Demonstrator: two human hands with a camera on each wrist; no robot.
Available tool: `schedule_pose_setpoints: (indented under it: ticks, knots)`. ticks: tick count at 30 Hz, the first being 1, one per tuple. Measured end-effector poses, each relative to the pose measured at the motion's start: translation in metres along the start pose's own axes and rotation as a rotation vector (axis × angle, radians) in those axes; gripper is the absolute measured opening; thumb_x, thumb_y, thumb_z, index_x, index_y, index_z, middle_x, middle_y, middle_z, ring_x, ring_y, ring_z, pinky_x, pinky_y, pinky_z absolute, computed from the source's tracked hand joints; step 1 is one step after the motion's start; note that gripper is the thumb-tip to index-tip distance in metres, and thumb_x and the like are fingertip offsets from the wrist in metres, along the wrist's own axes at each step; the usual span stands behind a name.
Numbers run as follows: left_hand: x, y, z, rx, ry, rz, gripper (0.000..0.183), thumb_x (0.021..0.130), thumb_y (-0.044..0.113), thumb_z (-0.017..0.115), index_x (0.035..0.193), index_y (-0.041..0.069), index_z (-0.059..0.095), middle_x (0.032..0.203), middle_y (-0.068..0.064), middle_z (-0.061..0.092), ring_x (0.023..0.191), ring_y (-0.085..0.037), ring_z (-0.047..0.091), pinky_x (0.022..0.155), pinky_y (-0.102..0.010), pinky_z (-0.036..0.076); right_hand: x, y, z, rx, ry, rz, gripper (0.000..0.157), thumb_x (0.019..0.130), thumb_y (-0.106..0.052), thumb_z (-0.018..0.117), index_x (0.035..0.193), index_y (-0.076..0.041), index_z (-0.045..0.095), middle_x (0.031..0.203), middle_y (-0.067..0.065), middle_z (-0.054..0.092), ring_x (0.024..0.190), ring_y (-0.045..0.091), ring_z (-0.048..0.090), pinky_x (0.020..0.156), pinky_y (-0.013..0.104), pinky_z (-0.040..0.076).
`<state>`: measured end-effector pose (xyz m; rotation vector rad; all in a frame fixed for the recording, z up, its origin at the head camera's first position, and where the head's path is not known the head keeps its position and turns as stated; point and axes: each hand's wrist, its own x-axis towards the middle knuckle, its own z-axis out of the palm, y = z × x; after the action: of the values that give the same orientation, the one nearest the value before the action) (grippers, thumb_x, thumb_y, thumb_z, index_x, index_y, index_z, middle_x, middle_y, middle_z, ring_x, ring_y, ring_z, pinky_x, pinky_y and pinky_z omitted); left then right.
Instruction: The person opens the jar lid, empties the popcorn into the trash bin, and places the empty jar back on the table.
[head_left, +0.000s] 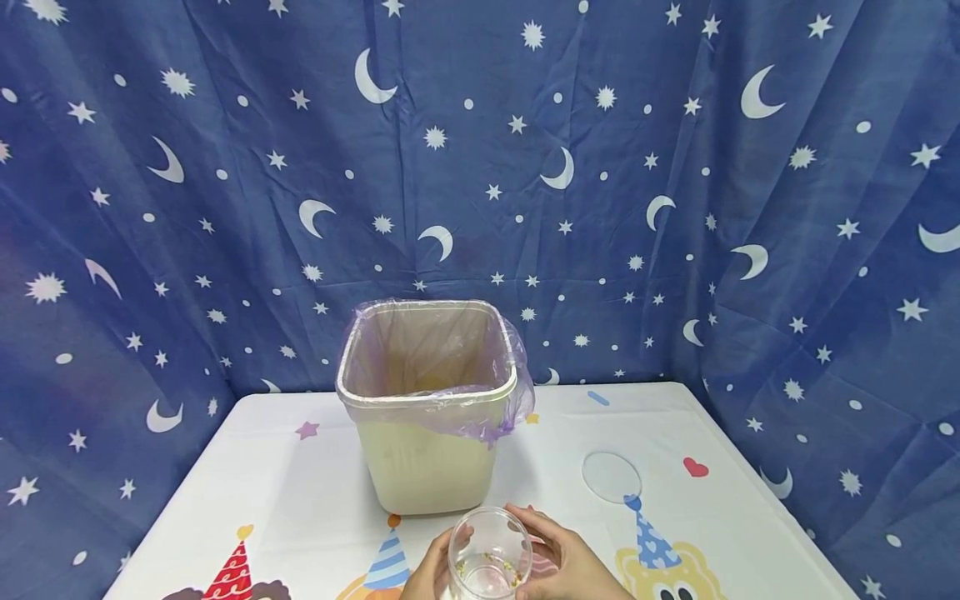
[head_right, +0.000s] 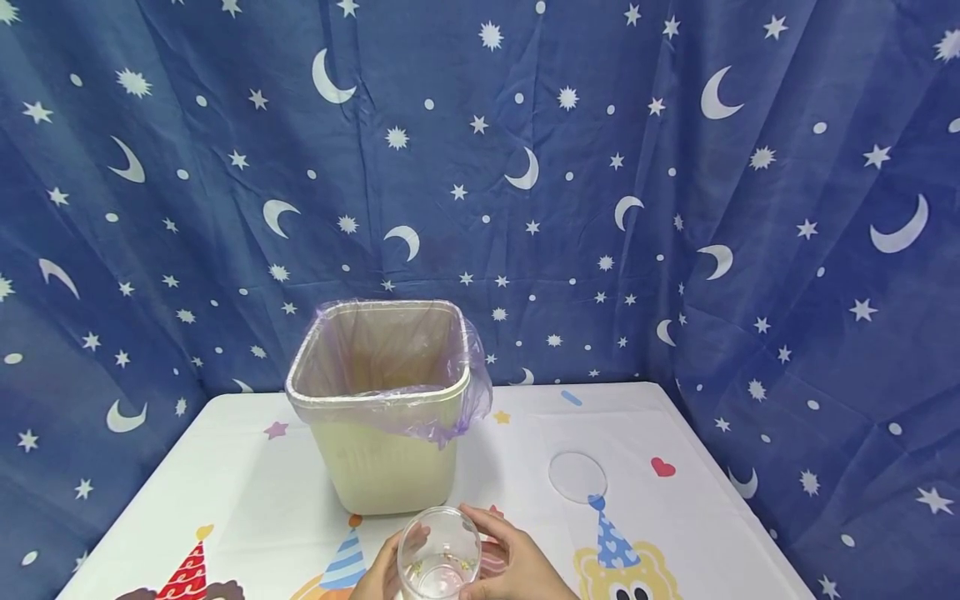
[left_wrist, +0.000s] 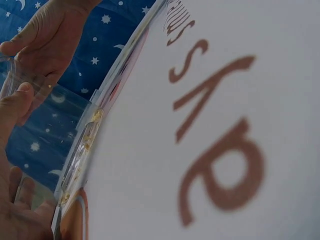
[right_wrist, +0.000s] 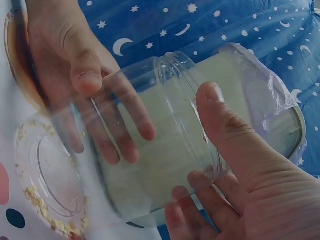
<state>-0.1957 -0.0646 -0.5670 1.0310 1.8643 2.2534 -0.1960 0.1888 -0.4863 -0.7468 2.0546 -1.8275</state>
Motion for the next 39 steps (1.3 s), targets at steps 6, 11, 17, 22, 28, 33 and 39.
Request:
schedule_pose_setpoints:
  ticks: [6,11,17,22,28,33,39]
  knots:
    - [0.009,0.012,0.005,0.069,0.007,-0.148,0.093,0.074,0.002,0.084,0.143,-0.016,0.024,0.146,-0.039,0.035,0.129,0.008,0.042,0.108,-0.011,0.035,-0.001,-0.007,-0.007,-0.064,0.032,0.017,0.081,0.080,-0.016,0.082,0.149,-0.004,0.041,0.151,0.024,0.040,0.130,0.020,0.052,0.105,0.020,0.046]
    - [0.023,0.016,0.014,0.184,0.030,-0.249,0.096,0.072,0.013,0.088,0.147,-0.003,0.030,0.147,-0.030,0.041,0.130,-0.001,0.047,0.107,-0.014,0.040,-0.001,-0.012,-0.022,-0.061,0.060,0.063,0.080,0.081,-0.018,0.082,0.148,-0.006,0.042,0.152,0.019,0.041,0.128,0.008,0.052,0.104,0.017,0.045]
    - [0.048,0.010,0.027,0.256,0.047,-0.261,0.100,0.069,0.019,0.091,0.149,0.012,0.033,0.150,-0.017,0.043,0.136,-0.037,0.044,0.112,-0.026,0.041,0.001,-0.008,-0.048,-0.051,0.054,0.004,0.079,0.083,-0.014,0.080,0.149,0.000,0.038,0.153,0.025,0.037,0.131,0.001,0.049,0.103,0.013,0.044]
    - [0.071,-0.001,0.038,0.278,0.056,-0.249,0.100,0.067,0.019,0.091,0.149,0.012,0.033,0.150,-0.014,0.043,0.138,-0.038,0.040,0.115,-0.043,0.036,0.003,-0.003,-0.077,-0.052,0.030,-0.012,0.077,0.086,-0.011,0.076,0.151,0.000,0.035,0.154,0.025,0.034,0.134,0.005,0.047,0.106,0.016,0.043]
    - [0.099,-0.011,0.052,0.256,0.052,-0.255,0.101,0.066,0.018,0.091,0.149,0.013,0.033,0.150,-0.014,0.042,0.138,-0.036,0.041,0.117,-0.048,0.032,0.005,0.000,-0.111,-0.033,0.017,0.010,0.079,0.086,-0.009,0.074,0.152,0.000,0.032,0.156,0.027,0.028,0.135,0.006,0.046,0.108,0.016,0.041]
    - [0.121,-0.024,0.059,0.233,0.069,-0.238,0.099,0.066,0.014,0.091,0.148,0.012,0.035,0.149,-0.016,0.043,0.138,-0.037,0.041,0.118,-0.049,0.030,0.009,0.002,-0.133,-0.092,0.039,0.057,0.080,0.087,-0.011,0.074,0.153,-0.002,0.030,0.159,0.019,0.029,0.136,0.003,0.045,0.107,0.011,0.038]
    - [0.139,-0.039,0.061,0.223,0.073,-0.254,0.101,0.067,0.011,0.090,0.150,0.009,0.031,0.152,-0.015,0.042,0.140,-0.034,0.040,0.120,-0.046,0.029,0.016,0.008,-0.152,-0.137,0.048,0.107,0.077,0.089,-0.013,0.073,0.154,-0.008,0.032,0.159,0.015,0.029,0.138,0.007,0.042,0.105,0.005,0.035]
